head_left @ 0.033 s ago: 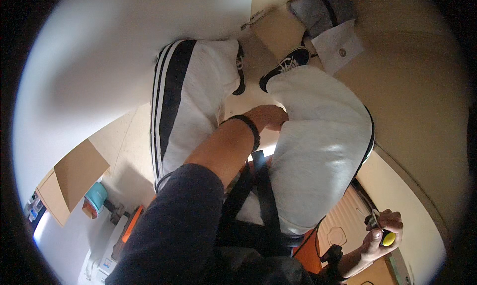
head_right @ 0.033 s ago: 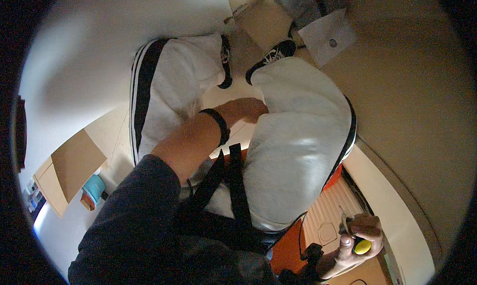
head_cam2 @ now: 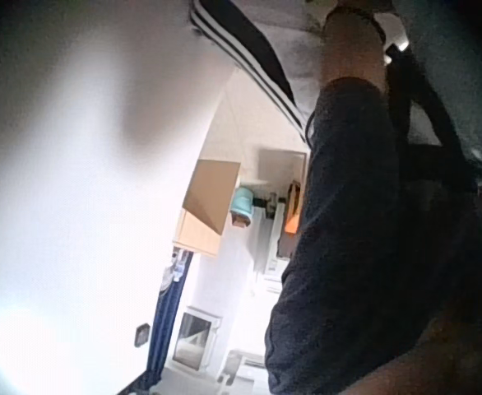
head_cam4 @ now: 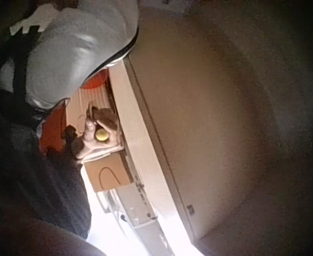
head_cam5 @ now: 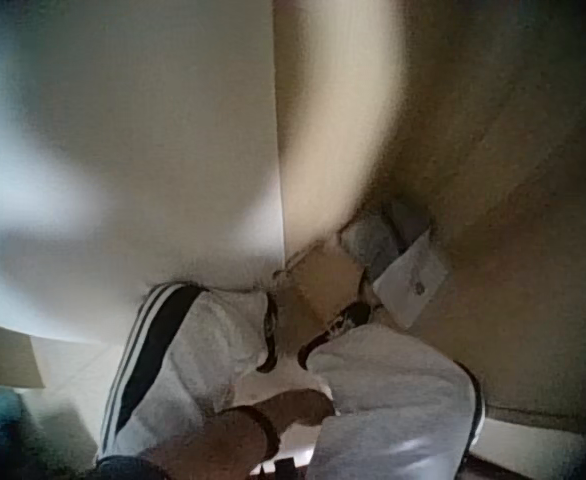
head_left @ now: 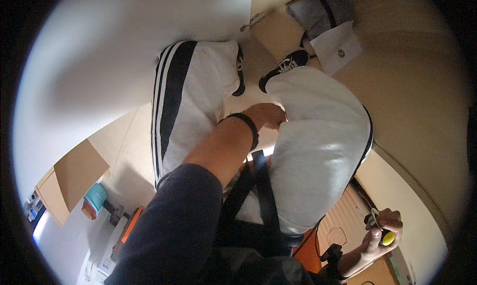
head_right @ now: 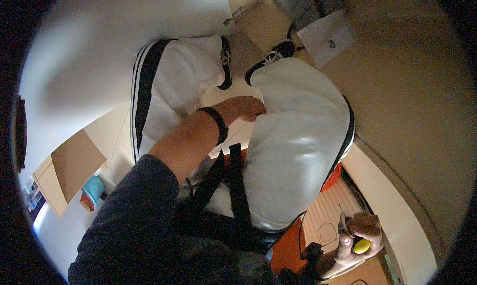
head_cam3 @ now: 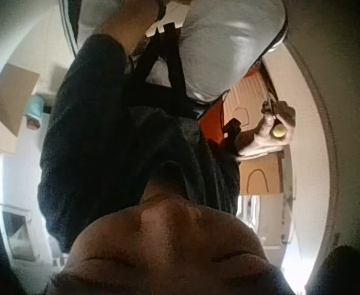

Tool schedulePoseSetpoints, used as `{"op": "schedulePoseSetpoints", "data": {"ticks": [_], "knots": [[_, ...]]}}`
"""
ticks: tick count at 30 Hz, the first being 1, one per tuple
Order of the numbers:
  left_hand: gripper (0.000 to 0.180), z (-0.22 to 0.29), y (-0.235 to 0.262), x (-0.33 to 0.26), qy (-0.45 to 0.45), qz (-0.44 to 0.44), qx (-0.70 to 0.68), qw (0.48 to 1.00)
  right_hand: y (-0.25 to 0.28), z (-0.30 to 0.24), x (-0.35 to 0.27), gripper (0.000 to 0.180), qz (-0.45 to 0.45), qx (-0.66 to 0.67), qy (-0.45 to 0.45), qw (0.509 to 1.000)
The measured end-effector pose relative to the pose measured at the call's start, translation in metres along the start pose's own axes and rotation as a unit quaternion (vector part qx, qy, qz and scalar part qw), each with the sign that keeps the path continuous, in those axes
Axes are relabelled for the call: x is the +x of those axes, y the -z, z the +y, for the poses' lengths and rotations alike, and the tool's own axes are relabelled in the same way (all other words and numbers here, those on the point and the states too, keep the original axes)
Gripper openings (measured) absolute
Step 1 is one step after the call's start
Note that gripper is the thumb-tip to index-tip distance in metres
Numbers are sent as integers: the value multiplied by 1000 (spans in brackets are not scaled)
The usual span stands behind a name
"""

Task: The person uses a screwdriver to tighten screws on a metal rod inside a wooden cabinet and then attaches a plastic mount to a cabinet door by hand.

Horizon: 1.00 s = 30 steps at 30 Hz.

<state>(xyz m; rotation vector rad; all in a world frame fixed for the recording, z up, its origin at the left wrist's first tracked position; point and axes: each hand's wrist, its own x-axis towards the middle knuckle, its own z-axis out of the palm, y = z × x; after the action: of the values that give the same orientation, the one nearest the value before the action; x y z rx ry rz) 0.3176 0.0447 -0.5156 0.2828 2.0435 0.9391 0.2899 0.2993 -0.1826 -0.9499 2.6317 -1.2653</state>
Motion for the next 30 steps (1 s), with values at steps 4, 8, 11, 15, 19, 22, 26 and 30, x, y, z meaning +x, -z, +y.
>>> {"op": "schedulePoseSetpoints", "data": {"ticks": [4,8,11,15,19,22,26,30], "knots": [[26,33,55,-45,93,-6,38,995,2,1,-8,41,2,42,-15,999],[22,19,105,-61,91,86,149,981,-1,10,-11,31,47,115,-3,992],[21,22,145,-70,14,181,57,982,3,17,-12,28,57,133,17,989],[23,38,173,-43,-153,339,-13,928,8,19,-21,25,52,159,-31,985],[47,48,210,3,-229,270,164,921,13,18,-27,23,48,169,-72,982],[57,6,205,72,-140,370,197,897,13,13,-26,23,54,177,-64,981],[48,-2,176,98,5,450,107,886,21,10,-30,23,62,155,-60,984],[27,38,169,46,71,269,53,959,16,8,-33,22,71,156,-73,983]]}}
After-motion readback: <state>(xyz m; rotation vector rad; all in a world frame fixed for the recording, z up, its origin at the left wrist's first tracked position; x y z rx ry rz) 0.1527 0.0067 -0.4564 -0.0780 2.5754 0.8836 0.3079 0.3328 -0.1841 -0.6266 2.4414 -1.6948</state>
